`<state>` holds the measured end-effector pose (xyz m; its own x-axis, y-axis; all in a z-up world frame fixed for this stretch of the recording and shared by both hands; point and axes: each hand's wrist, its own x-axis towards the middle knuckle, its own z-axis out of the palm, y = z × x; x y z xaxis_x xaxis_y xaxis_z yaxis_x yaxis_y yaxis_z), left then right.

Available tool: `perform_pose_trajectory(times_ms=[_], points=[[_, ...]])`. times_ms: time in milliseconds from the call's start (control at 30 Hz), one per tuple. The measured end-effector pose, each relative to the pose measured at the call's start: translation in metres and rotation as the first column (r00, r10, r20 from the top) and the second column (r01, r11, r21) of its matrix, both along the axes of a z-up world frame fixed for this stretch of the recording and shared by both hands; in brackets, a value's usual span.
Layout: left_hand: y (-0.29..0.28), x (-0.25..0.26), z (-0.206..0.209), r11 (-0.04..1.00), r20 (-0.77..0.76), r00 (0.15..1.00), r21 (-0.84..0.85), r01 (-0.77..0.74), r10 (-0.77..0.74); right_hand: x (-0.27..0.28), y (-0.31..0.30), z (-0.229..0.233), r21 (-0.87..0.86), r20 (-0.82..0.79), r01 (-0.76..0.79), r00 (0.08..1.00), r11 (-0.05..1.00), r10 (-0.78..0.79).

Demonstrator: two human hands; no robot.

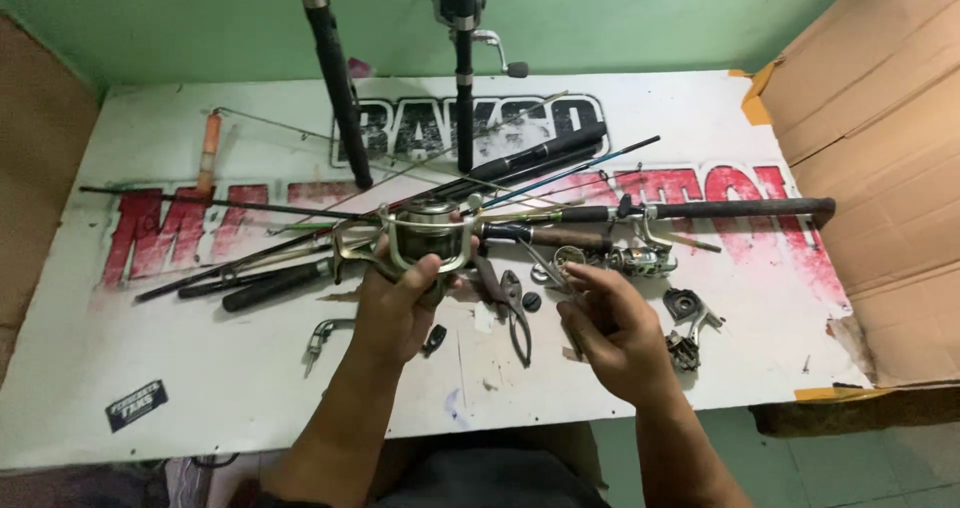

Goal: The recorder is disassembling and cleaning a fishing reel at a table.

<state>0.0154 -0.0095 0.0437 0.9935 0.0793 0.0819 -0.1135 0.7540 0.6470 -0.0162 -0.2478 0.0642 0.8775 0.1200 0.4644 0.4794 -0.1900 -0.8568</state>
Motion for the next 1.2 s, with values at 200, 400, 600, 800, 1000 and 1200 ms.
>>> perform_pose_trajectory(times_ms=[200, 400, 600, 800, 1000, 1200], points=[[0.007, -0.009, 0.000, 0.883, 0.088, 0.989, 0.447, -0.143, 0.115, 0.010, 0.015, -0.001, 0.063, 0.119, 0.036, 0.992, 0.997, -0.044], [0.012, -0.026, 0.004, 0.681, -0.030, 0.992, 0.725, 0.105, -0.121, 0.020, 0.021, -0.018, -0.011, 0.084, -0.049, 0.995, 0.999, 0.050], [0.020, -0.035, -0.025, 0.759, -0.056, 0.966, 0.608, 0.234, -0.253, 0.009, 0.023, 0.017, 0.052, -0.159, -0.374, 0.912, 0.926, 0.378], [0.014, -0.031, -0.021, 0.794, -0.193, 0.924, 0.472, 0.383, -0.331, 0.011, 0.019, 0.025, -0.041, -0.246, -0.347, 0.912, 0.937, 0.327], [0.016, -0.033, -0.028, 0.753, -0.225, 0.934, 0.554, 0.356, -0.276, 0.014, 0.015, 0.025, 0.013, -0.275, -0.453, 0.855, 0.891, 0.439], [0.021, -0.030, -0.030, 0.777, -0.077, 0.964, 0.577, 0.250, -0.253, 0.017, 0.017, 0.018, 0.092, -0.282, -0.413, 0.862, 0.906, 0.422]])
